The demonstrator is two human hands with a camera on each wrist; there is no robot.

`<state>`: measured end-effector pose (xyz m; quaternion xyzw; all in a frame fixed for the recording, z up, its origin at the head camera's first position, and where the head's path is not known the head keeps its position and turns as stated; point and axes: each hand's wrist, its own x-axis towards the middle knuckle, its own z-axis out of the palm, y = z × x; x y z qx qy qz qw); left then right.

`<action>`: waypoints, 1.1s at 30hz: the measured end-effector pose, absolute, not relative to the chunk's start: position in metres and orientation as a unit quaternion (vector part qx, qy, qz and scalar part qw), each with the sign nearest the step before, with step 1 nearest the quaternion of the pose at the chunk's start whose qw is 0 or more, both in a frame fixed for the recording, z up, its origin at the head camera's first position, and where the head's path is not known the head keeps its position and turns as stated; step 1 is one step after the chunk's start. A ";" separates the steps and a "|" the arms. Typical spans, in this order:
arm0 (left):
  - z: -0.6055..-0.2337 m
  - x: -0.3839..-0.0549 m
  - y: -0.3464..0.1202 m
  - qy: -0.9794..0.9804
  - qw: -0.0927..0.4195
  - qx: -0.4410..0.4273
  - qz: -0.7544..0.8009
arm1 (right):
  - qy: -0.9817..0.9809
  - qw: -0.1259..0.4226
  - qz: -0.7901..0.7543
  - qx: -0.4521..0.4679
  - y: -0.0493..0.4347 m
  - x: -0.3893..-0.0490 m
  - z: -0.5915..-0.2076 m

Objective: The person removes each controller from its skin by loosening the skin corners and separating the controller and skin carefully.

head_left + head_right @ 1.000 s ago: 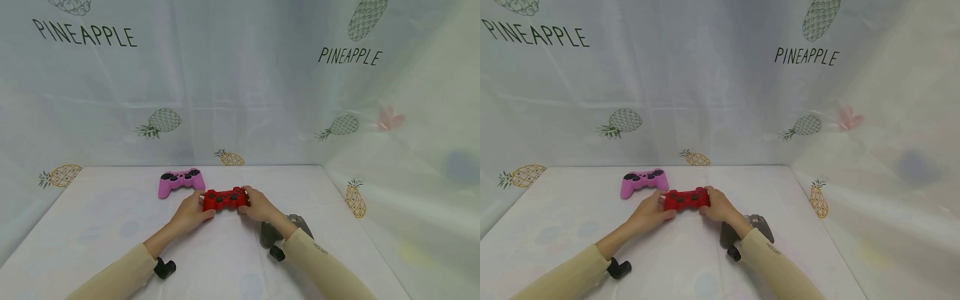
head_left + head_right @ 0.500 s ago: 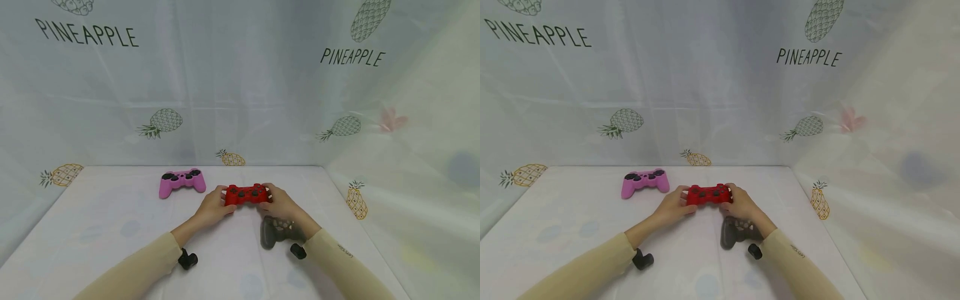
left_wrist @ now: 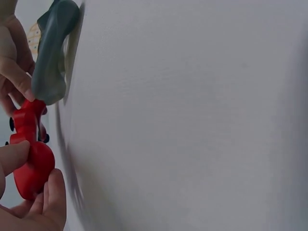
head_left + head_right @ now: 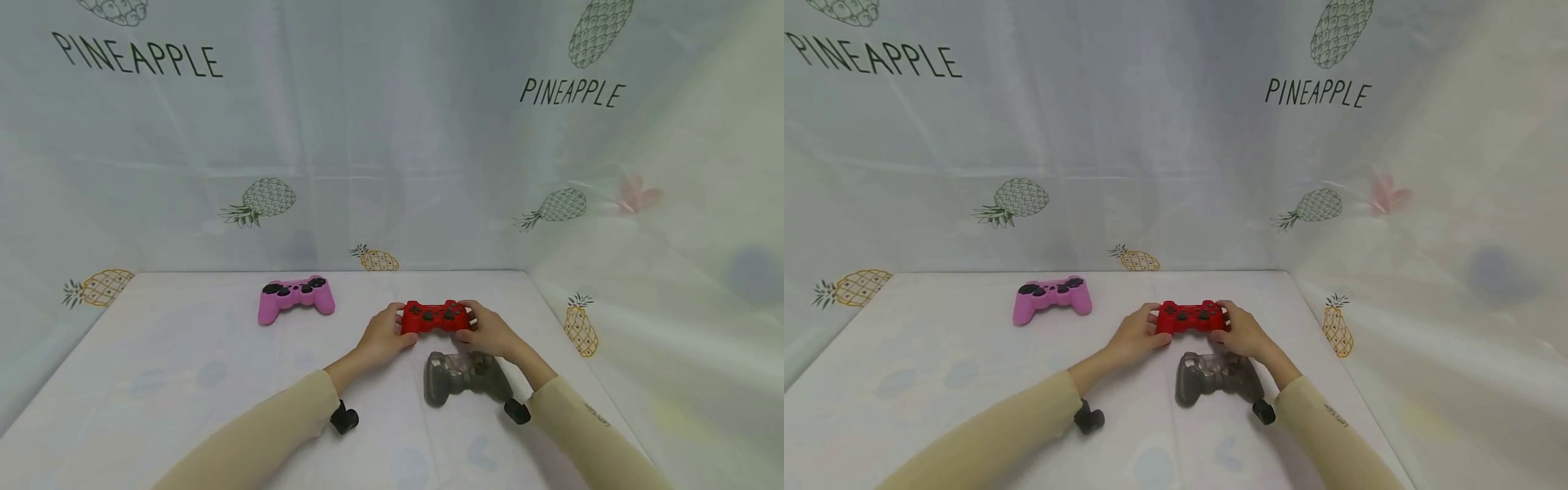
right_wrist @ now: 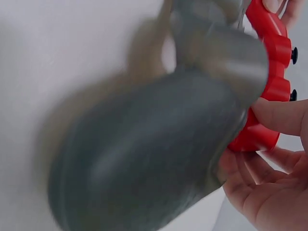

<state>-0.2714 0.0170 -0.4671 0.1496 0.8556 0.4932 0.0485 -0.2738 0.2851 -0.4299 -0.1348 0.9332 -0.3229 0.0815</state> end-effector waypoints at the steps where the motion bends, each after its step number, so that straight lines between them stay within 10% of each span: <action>1: -0.467 -0.272 0.020 0.855 0.049 0.151 0.494 | 0.933 0.081 -0.323 -0.133 0.288 -0.274 -0.430; 33: -0.475 -0.276 0.050 0.880 0.037 0.152 0.448 | 0.952 0.068 -0.267 -0.131 0.309 -0.280 -0.435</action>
